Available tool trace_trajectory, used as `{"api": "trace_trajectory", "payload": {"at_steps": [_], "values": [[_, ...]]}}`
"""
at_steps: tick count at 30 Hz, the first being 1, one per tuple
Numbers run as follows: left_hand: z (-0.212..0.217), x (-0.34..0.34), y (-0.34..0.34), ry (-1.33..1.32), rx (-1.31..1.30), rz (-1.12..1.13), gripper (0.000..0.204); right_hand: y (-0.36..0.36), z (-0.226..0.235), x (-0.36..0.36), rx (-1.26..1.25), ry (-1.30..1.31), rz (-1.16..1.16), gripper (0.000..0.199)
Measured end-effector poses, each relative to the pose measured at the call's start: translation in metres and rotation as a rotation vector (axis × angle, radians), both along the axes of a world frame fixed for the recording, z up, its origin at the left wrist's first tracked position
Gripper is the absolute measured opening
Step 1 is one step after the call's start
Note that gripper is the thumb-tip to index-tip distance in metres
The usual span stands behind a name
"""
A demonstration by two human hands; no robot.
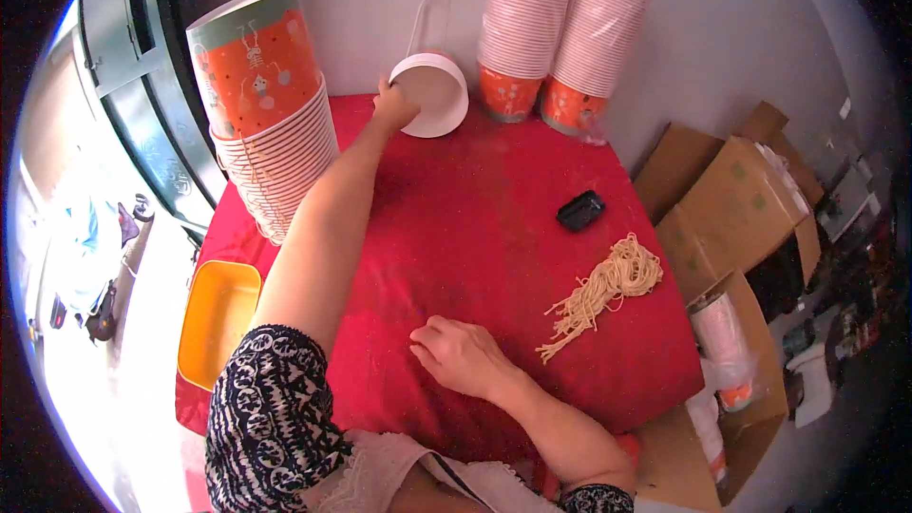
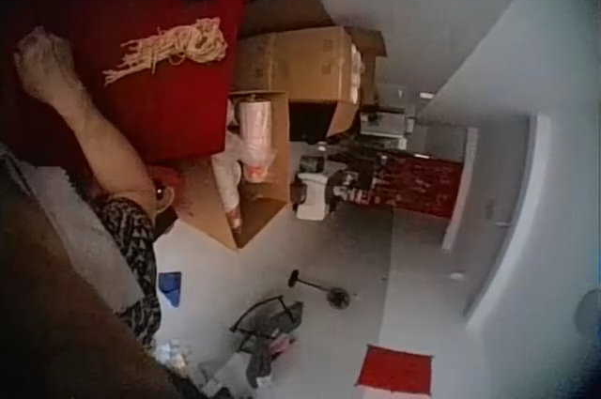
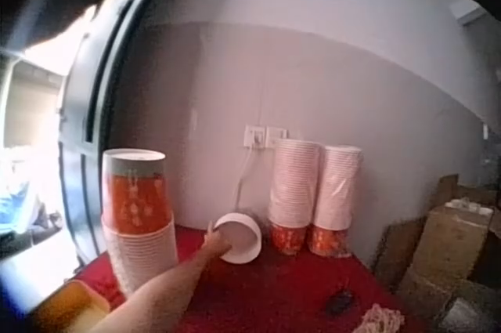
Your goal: Manually attaching string handles to large paper buckets in a workshop.
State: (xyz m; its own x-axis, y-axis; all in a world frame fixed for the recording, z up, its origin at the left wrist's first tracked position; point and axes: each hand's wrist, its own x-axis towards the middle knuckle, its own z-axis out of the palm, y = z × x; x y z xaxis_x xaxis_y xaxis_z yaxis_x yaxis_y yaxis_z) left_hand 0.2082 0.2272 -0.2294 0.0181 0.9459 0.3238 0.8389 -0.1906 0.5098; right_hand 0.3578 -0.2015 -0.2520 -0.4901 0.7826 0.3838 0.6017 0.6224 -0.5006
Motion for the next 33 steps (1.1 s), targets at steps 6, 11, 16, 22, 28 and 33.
{"api": "trace_trajectory", "payload": {"at_steps": [6,11,16,22,28,33], "values": [[-0.027,-0.003,0.003,0.169,0.238,0.019,0.058,-0.002,0.003,-0.005,0.013,0.014,0.034,0.013],[-0.019,0.051,-0.065,0.340,0.265,-0.008,0.028,0.002,-0.007,0.007,0.000,0.012,-0.001,0.013],[-0.019,0.039,-0.123,0.358,0.613,0.035,0.024,0.005,-0.013,0.006,0.004,0.039,0.027,0.014],[0.029,0.030,-0.238,0.529,0.249,-0.105,0.053,0.007,-0.013,0.007,0.019,0.053,0.010,0.016],[0.025,0.004,-0.310,0.101,0.465,-0.237,0.046,0.013,-0.021,0.004,0.101,0.166,-0.040,0.020],[0.016,-0.015,-0.340,-0.036,0.432,-0.205,0.051,0.017,-0.003,0.012,0.249,0.432,-0.421,0.034]]}}
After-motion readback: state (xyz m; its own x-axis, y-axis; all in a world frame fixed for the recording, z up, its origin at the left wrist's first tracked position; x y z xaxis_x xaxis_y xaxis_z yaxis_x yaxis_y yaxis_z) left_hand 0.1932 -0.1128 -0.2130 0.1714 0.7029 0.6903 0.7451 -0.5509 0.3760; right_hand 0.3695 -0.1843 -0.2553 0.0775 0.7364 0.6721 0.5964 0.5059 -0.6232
